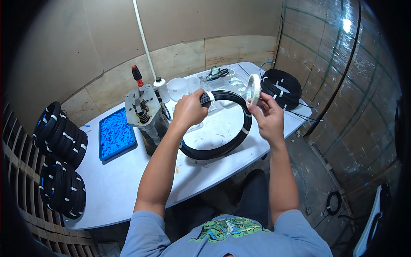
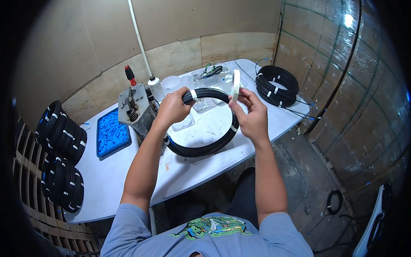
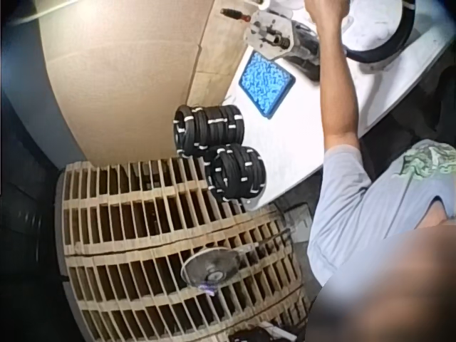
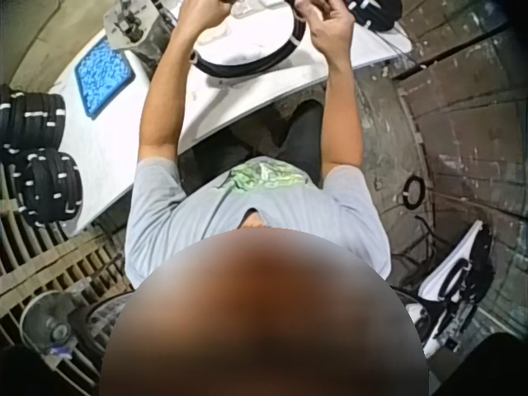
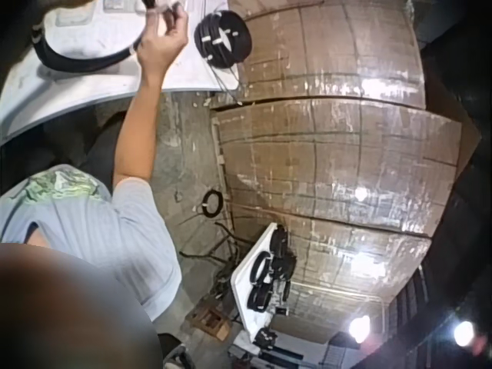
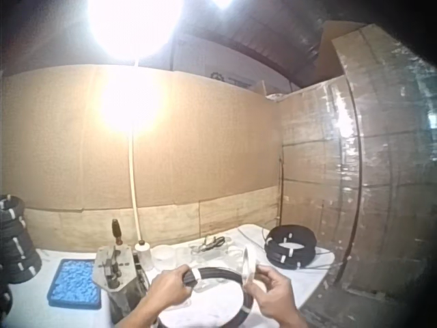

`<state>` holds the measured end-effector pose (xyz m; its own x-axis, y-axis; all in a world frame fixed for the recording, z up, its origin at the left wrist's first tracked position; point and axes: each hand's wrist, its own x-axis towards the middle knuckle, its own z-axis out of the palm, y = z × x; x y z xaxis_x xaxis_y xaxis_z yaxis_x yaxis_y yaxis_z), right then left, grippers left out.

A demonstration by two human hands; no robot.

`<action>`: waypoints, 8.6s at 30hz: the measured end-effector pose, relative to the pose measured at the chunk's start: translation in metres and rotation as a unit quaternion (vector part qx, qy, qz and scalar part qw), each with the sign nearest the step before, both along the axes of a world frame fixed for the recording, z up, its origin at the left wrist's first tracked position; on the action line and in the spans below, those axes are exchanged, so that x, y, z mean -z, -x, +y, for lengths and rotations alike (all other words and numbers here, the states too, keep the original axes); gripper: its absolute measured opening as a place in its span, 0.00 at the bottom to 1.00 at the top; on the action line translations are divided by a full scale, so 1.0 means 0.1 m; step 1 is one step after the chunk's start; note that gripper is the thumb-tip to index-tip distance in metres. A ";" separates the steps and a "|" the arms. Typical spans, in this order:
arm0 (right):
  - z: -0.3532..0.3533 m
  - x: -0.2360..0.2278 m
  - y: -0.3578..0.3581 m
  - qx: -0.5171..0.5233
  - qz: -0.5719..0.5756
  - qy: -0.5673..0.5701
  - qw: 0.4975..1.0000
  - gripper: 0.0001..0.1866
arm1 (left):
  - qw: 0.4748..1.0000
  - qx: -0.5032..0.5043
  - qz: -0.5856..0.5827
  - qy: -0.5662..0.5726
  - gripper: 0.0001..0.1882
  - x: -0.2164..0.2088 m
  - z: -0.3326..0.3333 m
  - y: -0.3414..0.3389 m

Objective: Applying tape to secure a coil of black wire.

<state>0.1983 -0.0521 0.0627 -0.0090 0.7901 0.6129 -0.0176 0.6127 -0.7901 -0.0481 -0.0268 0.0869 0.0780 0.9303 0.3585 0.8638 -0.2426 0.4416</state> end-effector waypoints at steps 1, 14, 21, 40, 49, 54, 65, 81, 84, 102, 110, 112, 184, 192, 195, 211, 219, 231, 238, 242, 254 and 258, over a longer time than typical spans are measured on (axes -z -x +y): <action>0.18 0.09 -0.08 0.062 -0.080 -0.030 0.994 0.22 | 1.000 -0.002 0.003 -0.003 0.13 0.00 -0.01 0.00; 1.20 1.42 -0.75 0.258 -0.482 0.086 0.833 0.10 | 0.990 0.114 -0.037 -0.080 0.15 -0.03 -0.39 -0.11; 1.18 1.78 -0.81 0.250 -0.543 0.062 0.799 0.12 | 0.990 0.110 -0.031 -0.086 0.12 -0.09 -0.51 -0.25; 0.99 0.83 -0.55 -0.028 -0.009 0.232 0.972 0.22 | 0.996 0.078 -0.006 -0.047 0.15 -0.12 -0.43 -0.27; 0.22 -0.31 0.16 -0.019 -0.346 -0.048 0.937 0.32 | 0.993 0.073 0.085 -0.044 0.18 -0.36 -0.17 -0.43; 0.51 0.04 0.10 0.008 -0.273 -0.030 0.961 0.22 | 0.981 0.168 0.063 -0.069 0.31 -0.34 -0.02 -0.23; 0.72 0.53 -0.39 -0.024 -0.141 0.154 0.978 0.10 | 0.973 -0.033 -0.229 -0.011 0.21 0.89 0.14 0.23; 0.88 0.52 -0.08 -0.022 -0.176 0.097 0.979 0.13 | 0.984 0.099 -0.149 -0.019 0.25 0.16 0.10 0.25; 0.86 0.52 -0.07 -0.020 -0.166 0.097 0.981 0.11 | 0.957 0.162 -0.240 0.013 0.30 0.28 0.13 0.47; 0.61 0.15 0.28 0.061 -0.222 -0.140 0.963 0.26 | 0.999 -0.010 0.030 -0.010 0.13 -0.21 -0.07 -0.05; 0.67 -0.14 0.21 -0.008 -0.346 -0.031 0.938 0.17 | 0.996 0.089 0.028 0.007 0.17 -0.27 -0.05 -0.08; 0.70 -0.10 0.09 0.014 -0.335 -0.001 0.942 0.16 | 0.997 0.066 0.006 0.030 0.16 -0.15 0.01 0.12; 0.87 -0.34 -0.06 0.113 -0.387 -0.166 0.900 0.12 | 0.990 0.108 0.093 0.015 0.57 -0.32 -0.13 -0.34; 0.65 -0.73 0.02 0.151 -0.295 -0.116 0.936 0.13 | 0.997 0.048 0.063 -0.011 0.32 -0.17 -0.03 -0.26; 0.47 -1.08 0.10 0.146 -0.303 -0.104 0.936 0.14 | 0.997 0.033 0.070 -0.019 0.27 -0.14 0.00 -0.25; 0.82 -1.76 0.77 -0.092 -0.675 0.188 0.708 0.05 | 0.998 0.005 0.056 -0.043 0.42 -0.18 -0.08 -0.40; 0.95 -1.71 0.85 -0.120 -0.672 0.244 0.689 0.05 | 0.991 0.119 -0.052 -0.042 0.44 -0.23 -0.08 -0.25; 0.99 -1.69 0.86 -0.117 -0.680 0.253 0.678 0.05 | 0.987 0.113 -0.074 -0.084 0.32 -0.15 -0.15 -0.23; 0.87 -1.74 0.88 -0.078 -0.705 0.232 0.665 0.04 | 0.977 0.148 -0.081 -0.132 0.24 -0.09 -0.10 -0.21; 0.60 -1.75 0.90 0.016 -0.730 0.131 0.670 0.05 | 0.986 0.113 -0.073 -0.096 0.21 -0.15 -0.06 -0.26; -0.27 -0.47 0.61 0.103 -0.330 -0.010 0.938 0.15 | 0.993 0.084 -0.060 -0.062 0.21 -0.13 0.08 -0.07; -0.15 0.09 0.67 0.018 -0.100 0.119 0.988 0.19 | 0.998 0.060 -0.015 -0.015 0.22 -0.19 0.07 -0.12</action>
<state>0.1314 -0.0666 0.0534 -0.0801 0.9135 0.3988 0.1717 0.4068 -0.8973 -0.0358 -0.0198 0.1064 0.1777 0.9039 0.3892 0.8142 -0.3571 0.4577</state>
